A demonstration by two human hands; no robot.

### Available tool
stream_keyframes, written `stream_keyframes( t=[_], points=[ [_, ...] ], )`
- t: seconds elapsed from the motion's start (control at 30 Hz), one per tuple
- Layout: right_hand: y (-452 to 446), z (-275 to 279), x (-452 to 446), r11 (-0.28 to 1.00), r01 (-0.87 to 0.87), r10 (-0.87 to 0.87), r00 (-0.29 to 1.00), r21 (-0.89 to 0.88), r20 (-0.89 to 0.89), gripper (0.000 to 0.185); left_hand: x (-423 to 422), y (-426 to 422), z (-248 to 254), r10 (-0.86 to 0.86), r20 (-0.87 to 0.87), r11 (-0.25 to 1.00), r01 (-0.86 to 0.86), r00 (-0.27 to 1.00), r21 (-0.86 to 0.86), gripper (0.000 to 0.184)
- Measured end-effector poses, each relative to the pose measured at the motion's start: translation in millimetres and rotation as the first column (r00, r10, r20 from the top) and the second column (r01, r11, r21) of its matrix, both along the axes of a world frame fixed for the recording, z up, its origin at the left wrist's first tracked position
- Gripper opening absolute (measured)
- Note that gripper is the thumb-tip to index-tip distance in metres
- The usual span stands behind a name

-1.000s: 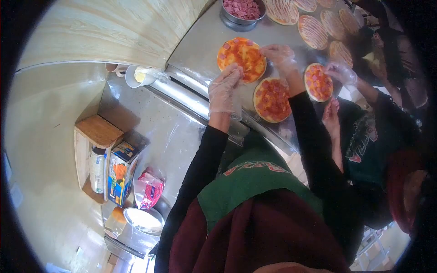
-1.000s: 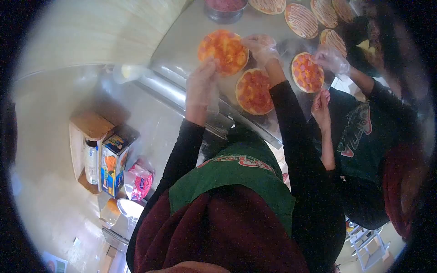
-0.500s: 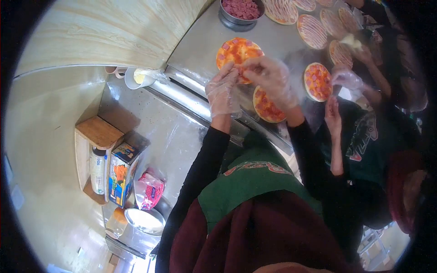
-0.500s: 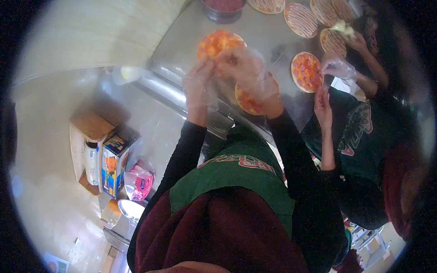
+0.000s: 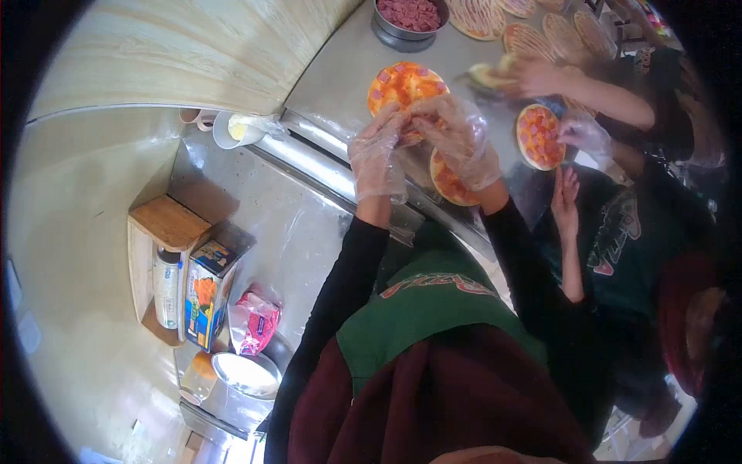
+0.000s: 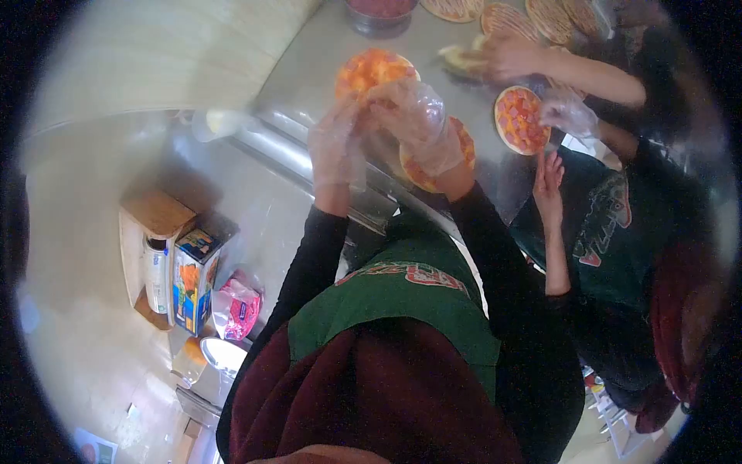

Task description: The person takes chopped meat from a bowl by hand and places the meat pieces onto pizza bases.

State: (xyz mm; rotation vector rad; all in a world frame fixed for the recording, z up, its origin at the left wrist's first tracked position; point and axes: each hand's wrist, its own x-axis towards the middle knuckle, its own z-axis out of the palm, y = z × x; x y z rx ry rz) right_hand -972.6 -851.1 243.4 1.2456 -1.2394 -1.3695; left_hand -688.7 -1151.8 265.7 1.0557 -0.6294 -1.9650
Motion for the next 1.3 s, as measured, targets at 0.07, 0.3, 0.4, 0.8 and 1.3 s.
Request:
stream_keyframes(
  t=[0.07,0.3,0.4,0.8,1.3],
  points=[
    [-5.6,8.1,5.5,1.000,0.016,-0.014,0.997,-0.019,0.075,0.023,0.0,-0.8,2.8,-0.001,0.007,1.000,0.001,1.000,0.028,0.033],
    [5.6,-4.7,-7.0,0.999,0.032,-0.016,0.942,0.042,-0.334,0.018,2.2,2.1,1.2,-0.059,0.068,0.998,0.061,0.996,-0.033,0.036],
    [17.0,-26.1,-17.5,0.996,0.085,-0.074,0.966,0.036,-0.249,0.016,1.7,3.5,1.7,-0.067,0.050,0.997,0.068,0.996,-0.020,0.035],
    [4.7,-2.7,-3.1,0.994,0.109,-0.098,0.940,0.018,-0.326,0.032,1.5,2.0,17.5,-0.116,0.098,0.993,0.119,0.988,-0.020,0.035],
    [9.7,-38.2,-16.2,0.985,0.114,-0.138,0.970,-0.130,-0.199,0.036,6.7,9.6,-11.1,-0.177,-0.098,0.977,0.187,0.979,0.106,0.033]
  ],
)
